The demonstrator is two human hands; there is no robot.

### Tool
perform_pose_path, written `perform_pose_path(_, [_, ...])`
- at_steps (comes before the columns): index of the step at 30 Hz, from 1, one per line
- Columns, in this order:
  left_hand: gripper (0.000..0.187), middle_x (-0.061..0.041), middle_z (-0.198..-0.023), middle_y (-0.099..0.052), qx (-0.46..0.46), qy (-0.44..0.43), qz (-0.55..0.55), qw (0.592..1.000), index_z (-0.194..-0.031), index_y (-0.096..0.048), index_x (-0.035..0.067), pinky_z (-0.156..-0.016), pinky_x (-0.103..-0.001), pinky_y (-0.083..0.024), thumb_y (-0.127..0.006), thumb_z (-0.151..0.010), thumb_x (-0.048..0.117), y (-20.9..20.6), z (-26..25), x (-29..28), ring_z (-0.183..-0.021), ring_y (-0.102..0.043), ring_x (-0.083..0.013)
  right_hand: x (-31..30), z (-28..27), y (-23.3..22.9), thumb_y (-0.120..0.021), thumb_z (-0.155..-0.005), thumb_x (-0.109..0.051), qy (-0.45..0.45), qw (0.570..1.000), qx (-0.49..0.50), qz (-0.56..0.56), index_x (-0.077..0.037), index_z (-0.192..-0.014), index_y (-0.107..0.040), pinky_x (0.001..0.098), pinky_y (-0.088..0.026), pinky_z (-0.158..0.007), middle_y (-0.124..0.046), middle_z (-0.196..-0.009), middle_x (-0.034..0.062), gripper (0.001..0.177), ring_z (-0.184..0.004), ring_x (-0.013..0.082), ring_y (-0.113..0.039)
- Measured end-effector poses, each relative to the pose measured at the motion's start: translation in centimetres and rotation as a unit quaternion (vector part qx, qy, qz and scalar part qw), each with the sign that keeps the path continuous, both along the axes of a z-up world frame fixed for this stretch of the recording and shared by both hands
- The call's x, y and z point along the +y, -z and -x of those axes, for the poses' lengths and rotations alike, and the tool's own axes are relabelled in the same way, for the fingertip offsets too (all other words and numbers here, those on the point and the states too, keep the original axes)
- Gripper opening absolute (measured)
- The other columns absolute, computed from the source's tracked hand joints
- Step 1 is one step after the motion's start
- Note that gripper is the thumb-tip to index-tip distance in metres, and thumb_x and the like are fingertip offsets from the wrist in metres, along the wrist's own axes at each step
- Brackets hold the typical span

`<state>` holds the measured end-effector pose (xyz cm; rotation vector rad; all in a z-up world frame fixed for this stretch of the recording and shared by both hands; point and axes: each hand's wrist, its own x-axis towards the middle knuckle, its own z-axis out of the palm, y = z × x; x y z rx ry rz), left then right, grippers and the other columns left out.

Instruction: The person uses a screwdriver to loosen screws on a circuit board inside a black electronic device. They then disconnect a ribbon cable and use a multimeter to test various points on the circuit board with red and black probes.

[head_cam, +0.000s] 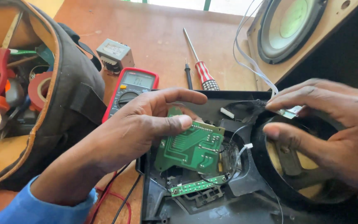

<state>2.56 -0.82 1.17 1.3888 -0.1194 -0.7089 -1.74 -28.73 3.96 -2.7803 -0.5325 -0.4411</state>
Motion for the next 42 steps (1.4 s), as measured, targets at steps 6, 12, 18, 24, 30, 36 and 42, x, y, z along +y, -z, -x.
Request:
perform_pose_path(6, [0.052,-0.014,-0.110,-0.075,-0.038,0.042,0.173,0.983,-0.140,-0.056,0.000,-0.080,-0.031,-0.061,-0.066,-0.091,0.016,2.9,0.4,-1.3,-0.092,-0.073,-0.0196,3.4,-1.4,0.0,-0.091,-0.070,-0.033,0.114,0.924,0.339,-0.137,-0.025,-0.107,-0.094,0.0222,-0.067,-0.073,-0.095,-0.086,-0.0058,0.038,-0.074,0.0069,-0.085])
perform_pose_path(12, [0.050,-0.016,-0.111,-0.074,-0.032,0.033,0.205,0.978,-0.142,-0.054,-0.002,-0.080,-0.030,-0.060,-0.063,-0.094,0.012,3.9,0.1,-1.4,-0.092,-0.072,-0.0185,1.3,-2.0,4.0,-0.091,-0.074,-0.019,0.072,0.877,0.386,-0.277,-0.009,-0.102,-0.100,0.0275,-0.064,-0.062,-0.092,-0.071,0.0056,0.031,-0.064,0.0136,-0.081])
perform_pose_path(18, [0.053,-0.012,-0.113,-0.071,-0.066,0.046,0.207,0.975,-0.141,-0.055,-0.003,-0.085,-0.030,-0.059,-0.066,-0.093,0.017,4.1,0.3,-1.1,-0.098,-0.069,-0.0172,2.1,-1.4,3.5,-0.083,-0.082,-0.015,0.205,0.843,0.408,-0.282,-0.008,-0.106,-0.106,0.0406,-0.036,-0.037,-0.080,-0.060,0.0234,0.034,-0.040,0.0317,-0.055])
perform_pose_path(24, [0.057,-0.015,-0.110,-0.072,-0.085,0.053,0.233,0.967,-0.141,-0.054,-0.006,-0.082,-0.029,-0.060,-0.068,-0.091,0.020,4.0,0.6,-0.9,-0.095,-0.070,-0.0179,0.7,-0.5,5.6,-0.076,-0.078,-0.028,-0.034,0.927,0.234,-0.291,-0.010,-0.100,-0.094,0.0243,-0.066,-0.059,-0.096,-0.081,0.0007,0.033,-0.067,0.0108,-0.087])
perform_pose_path(30, [0.056,-0.012,-0.107,-0.072,-0.142,0.046,0.185,0.971,-0.140,-0.056,-0.003,-0.080,-0.025,-0.057,-0.066,-0.091,0.022,3.7,0.9,-0.7,-0.095,-0.068,-0.0144,0.3,-0.7,6.5,-0.082,-0.071,-0.020,-0.049,0.939,0.191,-0.283,-0.008,-0.098,-0.088,0.0212,-0.070,-0.061,-0.093,-0.082,0.0024,0.030,-0.066,0.0107,-0.087])
perform_pose_path(36, [0.039,-0.003,-0.104,-0.074,-0.291,-0.008,-0.007,0.957,-0.131,-0.061,0.007,-0.078,-0.023,-0.054,-0.059,-0.093,0.012,2.8,1.7,-1.0,-0.089,-0.068,-0.0107,0.7,-1.5,7.6,-0.088,-0.069,-0.007,-0.079,0.866,0.274,-0.410,0.008,-0.095,-0.089,0.0276,-0.067,-0.053,-0.091,-0.066,0.0159,0.029,-0.055,0.0201,-0.084])
perform_pose_path(42, [0.044,-0.013,-0.116,-0.071,-0.453,-0.027,-0.104,0.885,-0.129,-0.057,0.001,-0.097,-0.039,-0.053,-0.052,-0.089,0.017,2.0,4.1,0.8,-0.109,-0.070,-0.0289,2.9,-2.1,8.7,-0.096,-0.063,0.016,0.079,0.864,0.317,-0.382,0.012,-0.095,-0.096,0.0388,-0.058,-0.046,-0.090,-0.060,0.0293,0.032,-0.050,0.0338,-0.078])
